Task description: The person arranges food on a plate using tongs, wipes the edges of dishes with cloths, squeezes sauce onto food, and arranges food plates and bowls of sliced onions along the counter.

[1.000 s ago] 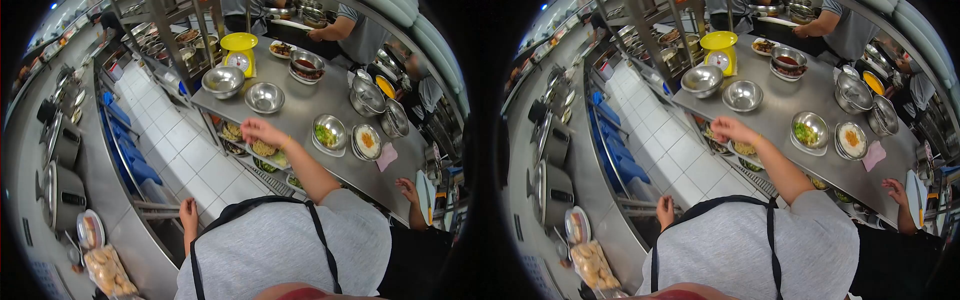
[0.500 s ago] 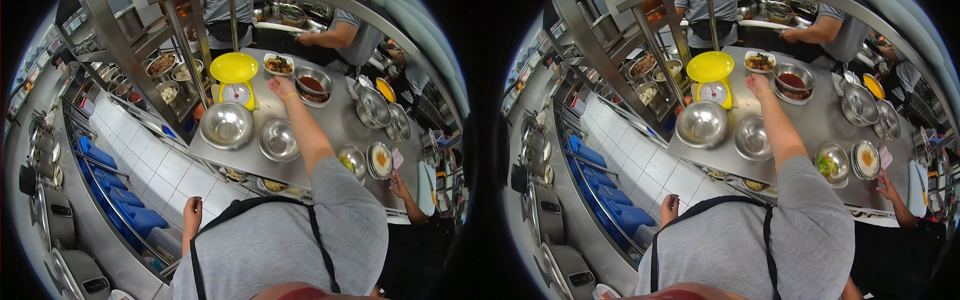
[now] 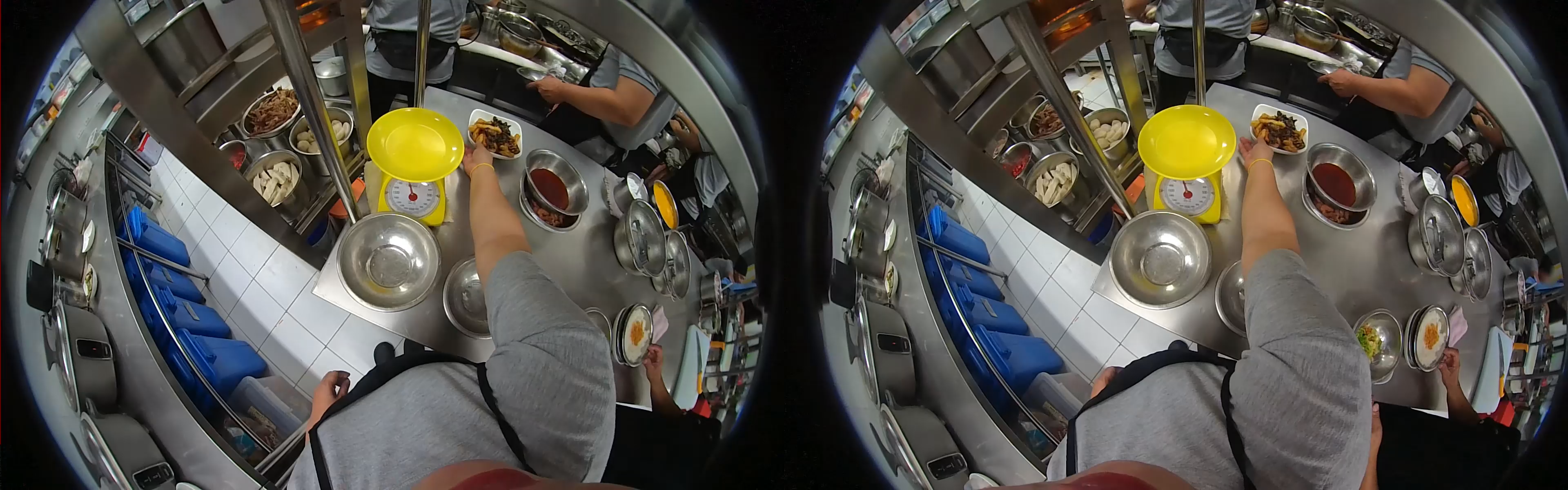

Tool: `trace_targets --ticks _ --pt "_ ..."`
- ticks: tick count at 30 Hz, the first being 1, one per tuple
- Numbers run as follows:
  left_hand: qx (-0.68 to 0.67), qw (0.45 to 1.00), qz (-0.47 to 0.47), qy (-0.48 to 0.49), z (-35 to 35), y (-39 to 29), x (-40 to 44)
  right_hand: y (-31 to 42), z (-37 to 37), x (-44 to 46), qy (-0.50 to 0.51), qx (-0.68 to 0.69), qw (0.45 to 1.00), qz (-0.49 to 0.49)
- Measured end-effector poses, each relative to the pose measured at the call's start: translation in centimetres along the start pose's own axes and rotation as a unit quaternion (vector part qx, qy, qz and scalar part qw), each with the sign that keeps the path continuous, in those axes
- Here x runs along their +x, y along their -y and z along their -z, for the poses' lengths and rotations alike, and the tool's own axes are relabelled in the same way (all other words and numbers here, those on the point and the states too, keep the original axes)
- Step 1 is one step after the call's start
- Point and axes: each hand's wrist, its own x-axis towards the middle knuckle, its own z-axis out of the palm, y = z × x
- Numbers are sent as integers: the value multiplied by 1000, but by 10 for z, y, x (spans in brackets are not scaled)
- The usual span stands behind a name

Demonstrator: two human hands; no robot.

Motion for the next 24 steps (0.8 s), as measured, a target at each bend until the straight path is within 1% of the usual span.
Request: trace_targets --ticks 1,2,4,5,6,7,9,10,11,12,13,15,16,17,19,20,21,23,24 --pt "-14 1000 7 -4 -2 5 2 -3 -1 9 -1 -1 1000 -4" --pt "-8 1000 -7 -16 -3 9 4 -5 -1 17 -1 21 1000 0" --pt "-6 999 -13 -28 -1 -11 4 -8 -2 31 -5 44 999 1" --pt "-8 999 -24 -40 -2 -20 4 -6 -3 35 -2 48 999 -20" --pt "-6 999 -23 -35 -4 -22 5 -3 -2 33 -1 53 998 -40" --pt "4 999 -27 -20 -6 -22 8 0 1 28 -5 54 998 -36" --pt "16 999 -38 -1 -7 -27 15 3 -3 11 40 -36 998 -21" --pt "13 999 -47 10 -9 -30 18 13 -20 -27 -2 -33 999 -15" --pt "10 998 -56 23 -11 -36 23 14 -23 -33 7 -37 999 0" --pt "34 997 -67 34 -7 -60 23 18 -24 -31 51 -43 998 -12" --pt "37 996 -73 45 -8 -61 28 23 -25 -34 91 -50 994 -24" --pt "-52 992 -82 76 -9 -60 41 38 -33 -53 109 -87 990 -14" --pt "-27 991 -88 100 -2 -84 41 49 -40 -75 106 -114 988 6" --pt "-22 988 -97 116 3 -96 46 59 -41 -78 120 -125 985 -10" --pt "-125 965 -110 203 15 -114 57 80 -39 -100 164 -154 974 -16" --pt "-128 953 -119 249 27 -127 63 88 -38 -114 148 -148 978 -1" --pt "-118 947 -126 272 36 -140 68 95 -36 -130 152 -164 975 -5" --pt "-234 892 -130 365 50 -162 80 106 -30 -171 149 -179 973 -7" --pt "-211 880 -142 401 56 -167 90 109 -25 -189 143 -176 974 -6"
